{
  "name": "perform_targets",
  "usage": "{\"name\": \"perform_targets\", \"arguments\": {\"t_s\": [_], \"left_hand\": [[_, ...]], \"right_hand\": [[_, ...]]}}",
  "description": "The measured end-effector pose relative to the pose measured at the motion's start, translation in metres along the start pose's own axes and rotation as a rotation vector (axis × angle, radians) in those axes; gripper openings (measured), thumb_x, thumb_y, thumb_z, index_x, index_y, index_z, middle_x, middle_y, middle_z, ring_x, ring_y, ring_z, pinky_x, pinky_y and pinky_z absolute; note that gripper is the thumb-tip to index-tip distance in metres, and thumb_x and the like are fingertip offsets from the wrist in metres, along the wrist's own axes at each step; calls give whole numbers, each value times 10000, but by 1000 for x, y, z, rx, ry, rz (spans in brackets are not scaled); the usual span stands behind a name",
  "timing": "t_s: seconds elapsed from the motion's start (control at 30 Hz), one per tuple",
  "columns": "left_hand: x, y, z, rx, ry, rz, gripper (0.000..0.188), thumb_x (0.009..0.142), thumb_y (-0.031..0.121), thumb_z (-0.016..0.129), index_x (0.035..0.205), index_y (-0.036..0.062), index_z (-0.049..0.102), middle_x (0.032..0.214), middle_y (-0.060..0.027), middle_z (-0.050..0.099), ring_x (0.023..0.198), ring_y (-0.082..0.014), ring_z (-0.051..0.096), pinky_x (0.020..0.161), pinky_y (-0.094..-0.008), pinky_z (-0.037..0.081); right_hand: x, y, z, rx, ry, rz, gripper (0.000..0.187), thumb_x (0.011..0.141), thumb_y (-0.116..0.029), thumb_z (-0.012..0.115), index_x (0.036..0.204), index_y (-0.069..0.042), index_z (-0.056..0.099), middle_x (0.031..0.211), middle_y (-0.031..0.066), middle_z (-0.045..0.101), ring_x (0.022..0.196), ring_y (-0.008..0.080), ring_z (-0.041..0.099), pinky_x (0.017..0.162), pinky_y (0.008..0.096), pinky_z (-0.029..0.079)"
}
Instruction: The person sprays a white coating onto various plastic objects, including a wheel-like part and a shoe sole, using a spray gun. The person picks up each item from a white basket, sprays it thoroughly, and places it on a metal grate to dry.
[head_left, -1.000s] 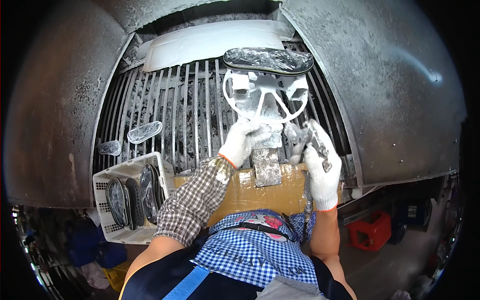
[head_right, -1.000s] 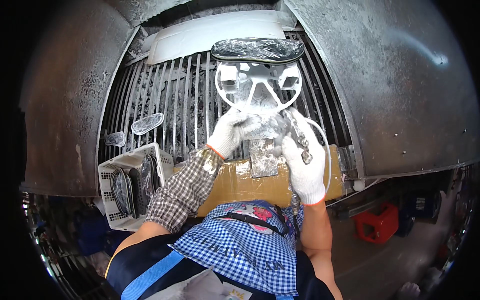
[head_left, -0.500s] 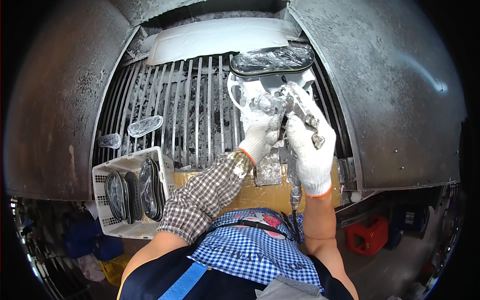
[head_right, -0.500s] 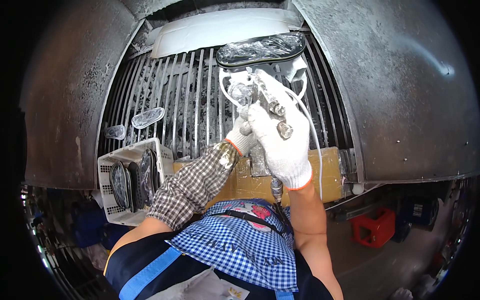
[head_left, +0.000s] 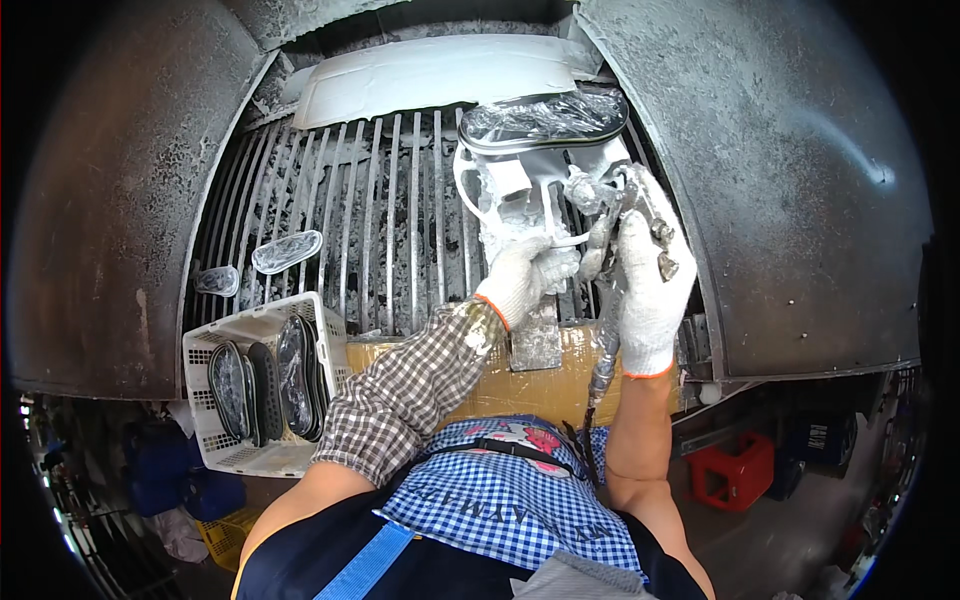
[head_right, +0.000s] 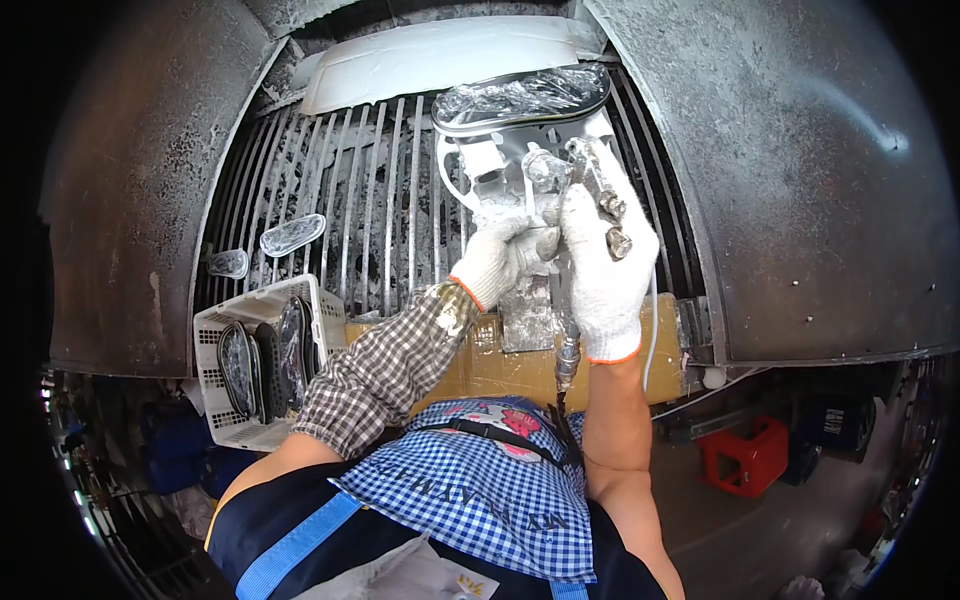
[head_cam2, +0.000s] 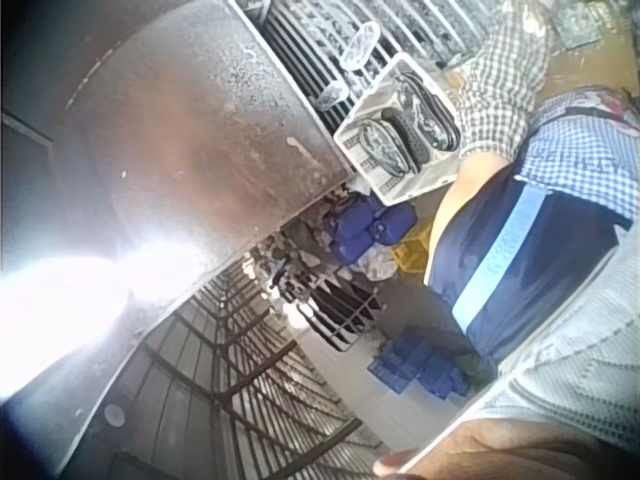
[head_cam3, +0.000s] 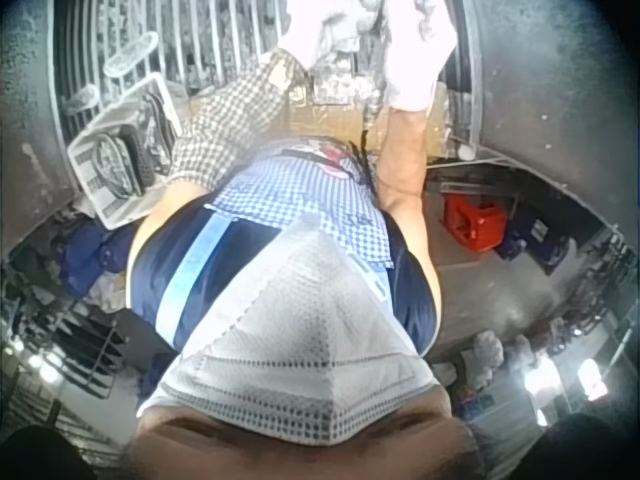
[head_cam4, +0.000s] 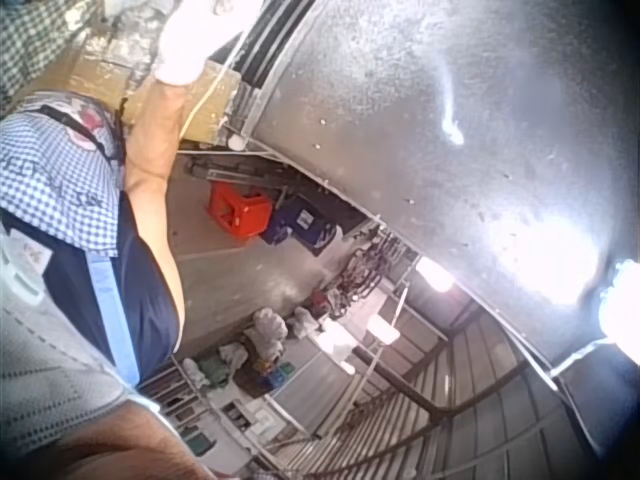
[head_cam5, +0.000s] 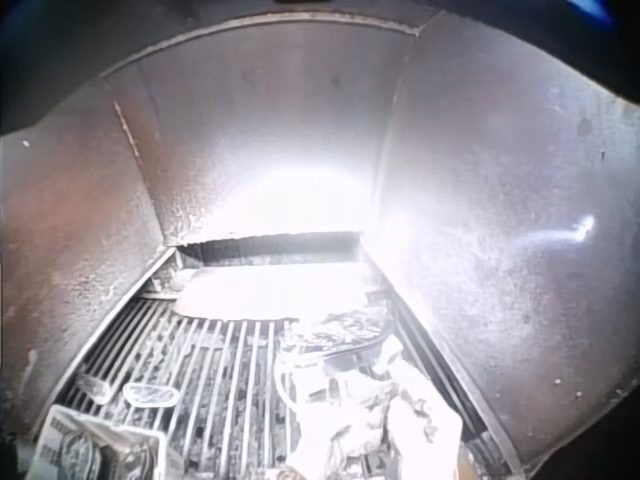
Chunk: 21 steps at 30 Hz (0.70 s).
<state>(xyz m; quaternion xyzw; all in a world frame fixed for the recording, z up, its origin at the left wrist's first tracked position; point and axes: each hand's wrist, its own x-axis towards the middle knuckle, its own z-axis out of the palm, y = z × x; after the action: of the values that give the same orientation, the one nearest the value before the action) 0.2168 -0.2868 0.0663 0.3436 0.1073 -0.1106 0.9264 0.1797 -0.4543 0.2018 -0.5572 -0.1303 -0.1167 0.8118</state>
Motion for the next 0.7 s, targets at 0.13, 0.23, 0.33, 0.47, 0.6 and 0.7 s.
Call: {"name": "perform_targets", "arguments": {"t_s": [0.13,0.23,0.33,0.47,0.6,0.7], "left_hand": [[8,-8,-5,-32,-2,57,245,1061,119,532,1219,-47,617,1187,-239,714,992,-364,743,899,-483,644],[9,-10,-6,-61,-10,51,244,1056,120,535,1210,-45,627,1155,-237,722,990,-365,742,886,-485,644],[11,-10,-8,-42,7,61,246,1053,125,544,1205,-48,632,1130,-240,727,993,-364,742,883,-487,644],[11,-9,-11,-34,26,36,252,1054,136,556,1202,-51,639,1128,-238,732,997,-358,743,893,-488,640],[6,-6,-7,-38,45,40,257,1055,140,565,1206,-51,646,1146,-233,736,1017,-349,744,909,-482,636],[4,-3,-8,-32,25,53,266,1053,134,572,1225,-54,647,1155,-230,739,1028,-338,745,913,-476,634]], "right_hand": [[-1,-1,-6,38,23,44,464,1058,-72,628,1493,75,556,1179,85,726,953,89,659,842,258,552],[-1,-2,-9,27,55,36,460,1059,-73,628,1492,64,556,1067,56,722,845,61,637,738,234,542],[1,-5,-6,29,100,33,482,1090,-155,614,1532,12,517,961,71,684,760,86,628,638,224,527],[-3,-5,-10,-148,152,-46,462,1053,-52,632,1496,52,552,1075,63,715,777,51,613,676,213,518],[-10,-18,-5,127,40,72,441,1062,-48,614,1482,73,559,1141,93,722,875,89,646,747,239,539],[-6,-9,-12,-22,57,21,438,1077,-59,595,1493,70,550,1145,72,722,874,67,636,757,228,534]]}}
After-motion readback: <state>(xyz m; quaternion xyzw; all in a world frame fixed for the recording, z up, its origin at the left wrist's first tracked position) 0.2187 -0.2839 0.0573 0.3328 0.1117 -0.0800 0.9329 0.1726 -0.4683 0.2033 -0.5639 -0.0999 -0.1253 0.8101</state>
